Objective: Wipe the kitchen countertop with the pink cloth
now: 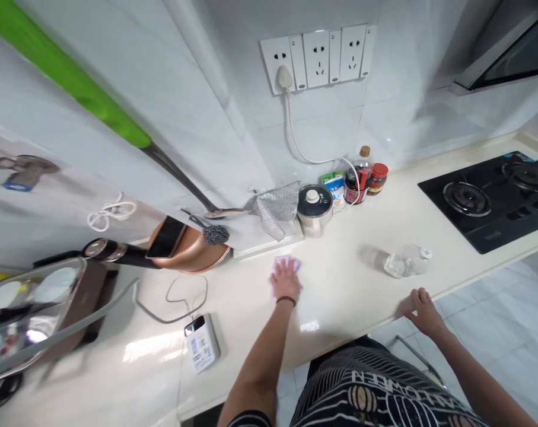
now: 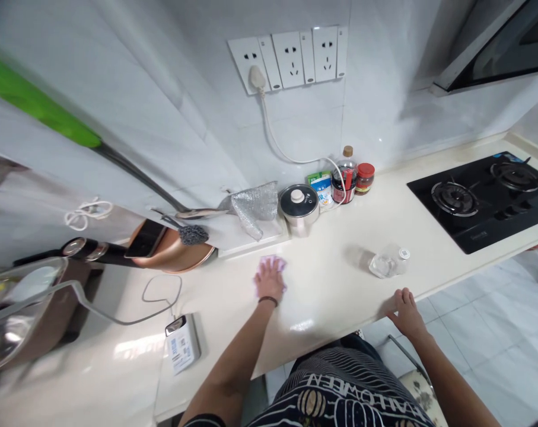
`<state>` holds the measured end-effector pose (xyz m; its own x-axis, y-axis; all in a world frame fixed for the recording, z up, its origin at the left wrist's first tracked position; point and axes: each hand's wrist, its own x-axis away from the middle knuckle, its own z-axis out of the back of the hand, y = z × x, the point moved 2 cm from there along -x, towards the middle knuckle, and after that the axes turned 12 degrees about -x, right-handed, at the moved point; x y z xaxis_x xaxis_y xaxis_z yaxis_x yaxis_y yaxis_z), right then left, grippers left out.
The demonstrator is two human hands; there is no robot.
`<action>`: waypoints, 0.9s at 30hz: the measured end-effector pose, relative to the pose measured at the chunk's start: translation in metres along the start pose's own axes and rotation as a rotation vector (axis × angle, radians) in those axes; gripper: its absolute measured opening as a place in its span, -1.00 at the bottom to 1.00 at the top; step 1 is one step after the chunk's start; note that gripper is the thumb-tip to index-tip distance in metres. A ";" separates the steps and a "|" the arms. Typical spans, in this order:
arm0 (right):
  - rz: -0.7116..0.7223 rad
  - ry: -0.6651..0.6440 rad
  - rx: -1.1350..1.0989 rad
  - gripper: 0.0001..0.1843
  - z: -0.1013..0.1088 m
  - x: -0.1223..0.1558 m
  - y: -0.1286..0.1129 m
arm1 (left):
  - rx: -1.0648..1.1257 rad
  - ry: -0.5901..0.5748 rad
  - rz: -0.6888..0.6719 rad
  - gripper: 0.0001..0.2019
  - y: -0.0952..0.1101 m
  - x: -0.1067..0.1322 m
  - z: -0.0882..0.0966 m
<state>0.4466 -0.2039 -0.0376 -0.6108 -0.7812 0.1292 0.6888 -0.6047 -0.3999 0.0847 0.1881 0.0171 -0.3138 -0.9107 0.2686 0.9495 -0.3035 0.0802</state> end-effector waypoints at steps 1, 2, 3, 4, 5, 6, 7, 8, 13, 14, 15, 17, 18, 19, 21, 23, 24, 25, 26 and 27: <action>-0.007 -0.023 -0.011 -0.09 0.000 -0.001 0.001 | -0.004 0.010 0.091 -0.39 -0.028 -0.005 0.008; -0.020 -0.051 -0.023 -0.08 0.000 -0.001 0.001 | -0.002 0.016 0.173 -0.39 -0.056 -0.009 0.015; -0.032 -0.077 -0.032 -0.08 0.000 -0.002 0.002 | 0.005 0.028 0.258 -0.39 -0.081 -0.009 0.019; -0.035 -0.089 -0.033 -0.08 0.001 -0.002 0.002 | 0.015 0.038 0.335 -0.39 -0.103 -0.006 0.022; -0.032 -0.091 -0.032 -0.08 0.002 -0.002 0.003 | 0.025 0.050 0.402 -0.40 -0.122 -0.001 0.022; -0.024 -0.082 -0.032 -0.08 0.002 -0.002 0.003 | 0.032 0.066 0.461 -0.40 -0.136 0.007 0.021; -0.014 -0.068 -0.035 -0.09 0.003 -0.002 0.002 | 0.035 0.085 0.511 -0.40 -0.145 0.017 0.018; -0.003 -0.052 -0.040 -0.10 0.004 -0.002 0.002 | 0.032 0.104 0.552 -0.40 -0.150 0.029 0.014; 0.035 -0.038 -0.048 -0.17 0.005 0.001 0.001 | -0.030 0.121 0.596 -0.39 -0.111 0.078 -0.010; 0.035 -0.040 -0.046 -0.17 0.005 0.001 0.000 | -0.040 0.103 0.559 -0.38 -0.094 0.084 -0.014; 0.034 -0.040 -0.044 -0.18 0.006 0.001 0.000 | -0.048 0.082 0.505 -0.38 -0.076 0.088 -0.019; 0.026 -0.036 -0.040 -0.18 0.007 0.001 -0.002 | -0.054 0.040 0.353 -0.37 -0.034 0.095 -0.027; 0.020 -0.038 -0.037 -0.18 0.008 0.001 -0.003 | -0.052 0.022 0.260 -0.37 -0.012 0.098 -0.031; 0.014 -0.046 -0.033 -0.17 0.009 0.000 -0.004 | -0.046 0.006 0.158 -0.36 0.011 0.101 -0.036; -0.001 -0.073 -0.017 -0.15 0.013 -0.001 -0.007 | -0.022 -0.027 -0.067 -0.35 0.056 0.110 -0.046; -0.013 -0.103 0.009 -0.14 0.015 -0.002 -0.009 | 0.016 -0.045 -0.293 -0.34 0.096 0.121 -0.058; -0.016 -0.114 0.022 -0.13 0.017 -0.003 -0.009 | 0.036 -0.046 -0.395 -0.35 0.112 0.127 -0.063; -0.017 -0.121 0.033 -0.14 0.017 -0.003 -0.009 | 0.054 -0.042 -0.486 -0.36 0.126 0.133 -0.067; -0.015 -0.124 0.041 -0.14 0.018 -0.003 -0.009 | 0.069 -0.035 -0.563 -0.37 0.137 0.137 -0.070; -0.010 -0.125 0.044 -0.15 0.018 -0.004 -0.008 | 0.079 -0.030 -0.626 -0.39 0.145 0.140 -0.073</action>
<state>0.4502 -0.1990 -0.0189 -0.5665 -0.7864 0.2462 0.7009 -0.6170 -0.3580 0.1773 -0.0040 -0.0033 -0.8109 -0.5584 0.1749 0.5840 -0.7538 0.3012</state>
